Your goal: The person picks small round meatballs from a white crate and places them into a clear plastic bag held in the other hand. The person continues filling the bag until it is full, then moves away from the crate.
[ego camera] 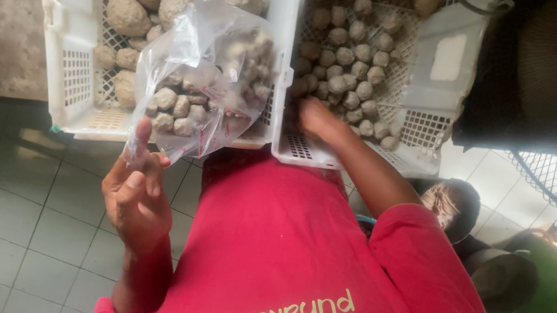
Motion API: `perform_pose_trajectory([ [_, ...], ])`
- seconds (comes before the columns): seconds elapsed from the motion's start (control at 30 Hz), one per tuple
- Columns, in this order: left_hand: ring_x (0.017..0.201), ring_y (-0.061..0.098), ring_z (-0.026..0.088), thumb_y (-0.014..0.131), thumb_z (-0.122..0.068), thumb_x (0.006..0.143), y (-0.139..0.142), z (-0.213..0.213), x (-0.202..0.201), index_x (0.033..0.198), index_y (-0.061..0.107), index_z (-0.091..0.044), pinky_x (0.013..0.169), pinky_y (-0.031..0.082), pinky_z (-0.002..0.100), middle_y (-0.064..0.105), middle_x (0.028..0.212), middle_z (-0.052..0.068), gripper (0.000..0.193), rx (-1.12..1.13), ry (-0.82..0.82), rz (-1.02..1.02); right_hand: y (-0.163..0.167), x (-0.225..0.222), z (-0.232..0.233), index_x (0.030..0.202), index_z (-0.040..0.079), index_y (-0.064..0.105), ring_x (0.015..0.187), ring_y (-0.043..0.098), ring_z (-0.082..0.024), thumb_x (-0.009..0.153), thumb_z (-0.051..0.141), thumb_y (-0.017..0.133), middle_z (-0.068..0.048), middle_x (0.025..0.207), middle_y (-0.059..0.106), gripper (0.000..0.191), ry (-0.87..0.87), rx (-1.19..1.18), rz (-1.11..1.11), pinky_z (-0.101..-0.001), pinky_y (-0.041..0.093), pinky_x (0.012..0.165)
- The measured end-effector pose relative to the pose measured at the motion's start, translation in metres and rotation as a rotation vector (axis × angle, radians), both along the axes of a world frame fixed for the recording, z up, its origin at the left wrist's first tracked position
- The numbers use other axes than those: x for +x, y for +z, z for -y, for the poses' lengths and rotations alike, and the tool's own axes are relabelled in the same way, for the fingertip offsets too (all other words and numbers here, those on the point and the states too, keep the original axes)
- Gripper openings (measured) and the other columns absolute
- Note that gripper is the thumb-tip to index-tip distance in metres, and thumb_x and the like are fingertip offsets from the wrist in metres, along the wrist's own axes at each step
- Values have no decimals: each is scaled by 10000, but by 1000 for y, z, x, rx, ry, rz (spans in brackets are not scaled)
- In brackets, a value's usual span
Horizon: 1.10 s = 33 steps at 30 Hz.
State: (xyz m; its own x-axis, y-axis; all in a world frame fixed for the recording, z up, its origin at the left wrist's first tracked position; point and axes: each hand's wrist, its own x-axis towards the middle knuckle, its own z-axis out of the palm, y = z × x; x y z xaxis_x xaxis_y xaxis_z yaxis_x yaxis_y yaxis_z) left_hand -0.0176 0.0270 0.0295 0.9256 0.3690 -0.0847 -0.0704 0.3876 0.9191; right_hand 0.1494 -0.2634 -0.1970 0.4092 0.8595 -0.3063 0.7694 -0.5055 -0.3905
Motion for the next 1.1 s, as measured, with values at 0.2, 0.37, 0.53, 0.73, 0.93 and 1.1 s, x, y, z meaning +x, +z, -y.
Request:
perform_pose_trajectory([
  [0.2,680,428,55,609,-250,947,-8,2,-2,1501,492,171,938,478,279,691,1196,120,706,-43,20,27,3,-9,-11,953,41,702,955,669,-392,791,180,724,-210,980,704,215,-295,166,-169,-470,552,867],
  [0.37,691,433,58,613,-249,933,-10,3,-2,1491,488,168,969,482,297,649,1406,182,707,-50,27,27,1,-16,-12,1024,45,680,946,679,-371,785,219,749,-205,1010,699,304,-279,-18,-297,-460,551,855],
  [0.53,706,440,66,615,-253,910,-13,-1,-3,1461,492,169,968,485,326,673,1372,158,705,-56,30,14,6,-9,13,1096,49,658,937,689,-350,779,257,774,-200,1039,694,396,-394,-169,-489,-450,551,844],
  [0.73,668,433,46,633,-258,939,-14,-4,-9,1504,502,163,938,467,304,702,1057,85,716,-56,2,18,47,17,90,1043,66,719,1001,690,-355,786,315,804,-204,1071,722,368,-767,-84,-330,-443,542,864],
  [0.93,691,427,55,634,-286,895,-11,-3,-9,1453,499,153,945,468,315,717,1277,90,722,-16,16,-22,45,11,84,1124,87,732,961,729,-354,762,259,746,-216,1049,746,401,-877,-21,-362,-435,564,885],
  [1.1,687,437,49,627,-256,974,-8,-5,-11,1498,508,164,958,473,287,695,1129,115,682,-47,-39,26,23,-1,45,1109,31,730,997,687,-397,785,221,745,-259,1043,721,376,-697,-92,-233,-480,555,882],
])
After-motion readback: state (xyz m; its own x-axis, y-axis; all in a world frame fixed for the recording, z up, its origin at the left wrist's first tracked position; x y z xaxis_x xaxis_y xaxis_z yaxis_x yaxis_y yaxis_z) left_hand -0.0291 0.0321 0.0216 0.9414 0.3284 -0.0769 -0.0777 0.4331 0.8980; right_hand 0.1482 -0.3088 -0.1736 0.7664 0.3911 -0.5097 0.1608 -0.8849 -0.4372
